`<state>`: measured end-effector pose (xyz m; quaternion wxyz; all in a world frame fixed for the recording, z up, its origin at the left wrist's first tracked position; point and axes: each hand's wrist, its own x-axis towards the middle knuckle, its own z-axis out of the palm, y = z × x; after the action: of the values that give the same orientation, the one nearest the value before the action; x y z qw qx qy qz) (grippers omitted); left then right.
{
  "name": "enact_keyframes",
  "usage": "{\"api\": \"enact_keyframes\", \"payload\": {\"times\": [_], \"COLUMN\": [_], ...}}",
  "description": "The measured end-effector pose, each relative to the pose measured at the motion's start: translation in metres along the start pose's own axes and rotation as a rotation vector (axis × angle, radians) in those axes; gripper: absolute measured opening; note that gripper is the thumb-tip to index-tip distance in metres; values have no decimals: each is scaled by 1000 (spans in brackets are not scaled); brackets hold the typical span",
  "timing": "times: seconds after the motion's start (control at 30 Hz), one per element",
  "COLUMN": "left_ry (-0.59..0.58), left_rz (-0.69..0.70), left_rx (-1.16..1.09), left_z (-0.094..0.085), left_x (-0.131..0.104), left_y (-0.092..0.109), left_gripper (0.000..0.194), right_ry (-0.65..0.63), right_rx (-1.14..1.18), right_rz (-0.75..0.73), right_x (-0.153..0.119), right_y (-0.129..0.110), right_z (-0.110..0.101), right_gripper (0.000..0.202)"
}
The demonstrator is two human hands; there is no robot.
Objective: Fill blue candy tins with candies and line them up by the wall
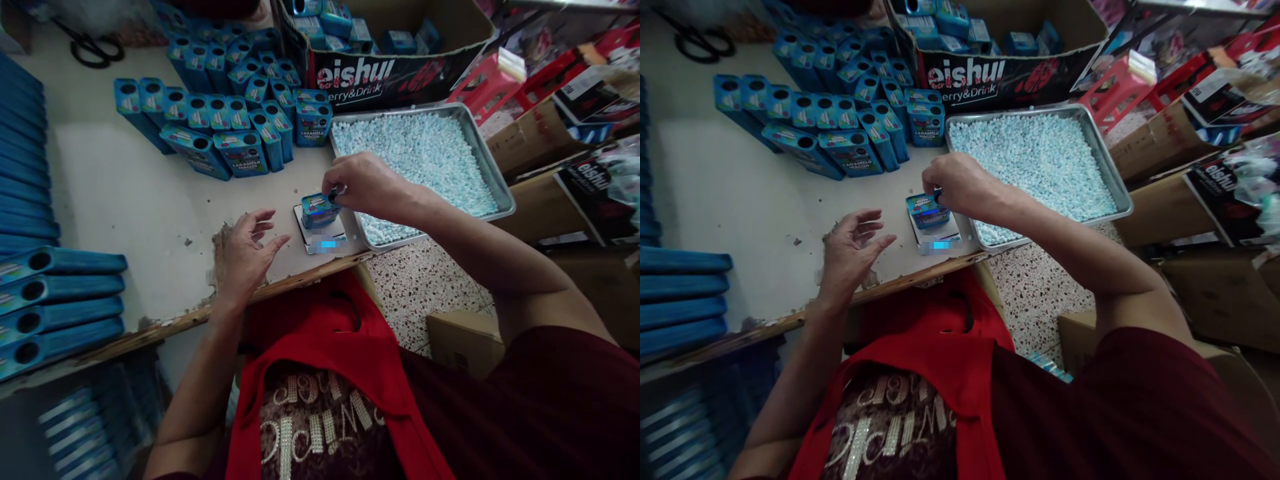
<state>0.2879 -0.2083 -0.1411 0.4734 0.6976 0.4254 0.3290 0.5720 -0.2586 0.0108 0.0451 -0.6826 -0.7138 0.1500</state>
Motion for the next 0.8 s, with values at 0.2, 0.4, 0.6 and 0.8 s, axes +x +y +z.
{"api": "enact_keyframes", "payload": {"times": [0.2,0.4,0.6,0.8], "left_ry": [-10,19,48,62], "left_rz": [17,12,-7,-20], "left_rx": [36,48,42,71], "left_z": [-7,-16,-18,-17], "left_x": [-1,5,13,9], "left_y": [6,3,7,17], "left_gripper": [50,51,50,50], "right_ry": [163,128,-215,-173], "right_rx": [175,5,-403,-476], "right_rz": [5,173,92,85], "right_x": [-3,-39,-78,-77], "right_y": [8,41,6,3], "right_z": [-8,7,76,109], "right_gripper": [21,22,40,48]}}
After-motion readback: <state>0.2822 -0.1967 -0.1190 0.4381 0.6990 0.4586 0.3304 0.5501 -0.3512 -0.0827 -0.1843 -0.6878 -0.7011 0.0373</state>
